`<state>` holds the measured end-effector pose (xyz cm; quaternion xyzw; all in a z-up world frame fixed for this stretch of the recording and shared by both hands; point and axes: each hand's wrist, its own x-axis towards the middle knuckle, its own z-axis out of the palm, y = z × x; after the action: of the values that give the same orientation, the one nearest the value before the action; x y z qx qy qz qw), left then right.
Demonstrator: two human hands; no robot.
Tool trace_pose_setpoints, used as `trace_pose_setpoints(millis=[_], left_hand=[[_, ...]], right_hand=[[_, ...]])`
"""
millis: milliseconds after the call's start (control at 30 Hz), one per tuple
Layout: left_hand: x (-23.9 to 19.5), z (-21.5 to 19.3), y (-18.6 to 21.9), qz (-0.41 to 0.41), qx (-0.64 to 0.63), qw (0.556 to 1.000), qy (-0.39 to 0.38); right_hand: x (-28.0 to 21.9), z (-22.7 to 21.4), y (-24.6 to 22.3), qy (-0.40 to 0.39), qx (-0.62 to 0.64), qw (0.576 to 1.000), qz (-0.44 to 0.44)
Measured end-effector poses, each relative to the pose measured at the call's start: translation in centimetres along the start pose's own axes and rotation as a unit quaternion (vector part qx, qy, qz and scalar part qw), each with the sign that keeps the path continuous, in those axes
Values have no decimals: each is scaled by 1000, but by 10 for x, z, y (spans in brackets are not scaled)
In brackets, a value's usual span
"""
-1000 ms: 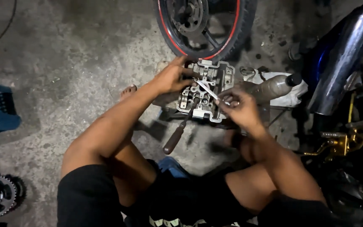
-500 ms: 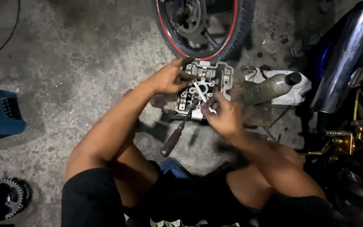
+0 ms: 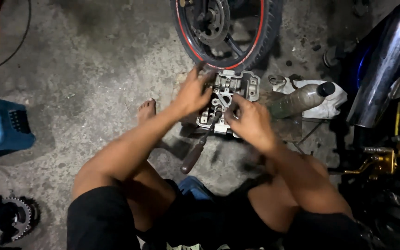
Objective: Repairing a motorcycle engine component by loosening or tightening bolts with a wrench
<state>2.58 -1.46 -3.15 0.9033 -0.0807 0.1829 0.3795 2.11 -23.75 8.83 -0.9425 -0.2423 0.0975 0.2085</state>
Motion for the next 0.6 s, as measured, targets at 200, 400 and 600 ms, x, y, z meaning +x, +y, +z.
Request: trace_pose_setpoints(millis=[200,400,600], left_hand=[[-33,41,56,-347,-4,938,8],[-37,27,69,-322,-54,945,19],[-34,25,60,-341,-50,939,8]], right_hand=[[7,8,6,-31,10,998,-49],[-6,17,-2,11,-20,994,-103],[-18,42,7,-3,-21,993,-117]])
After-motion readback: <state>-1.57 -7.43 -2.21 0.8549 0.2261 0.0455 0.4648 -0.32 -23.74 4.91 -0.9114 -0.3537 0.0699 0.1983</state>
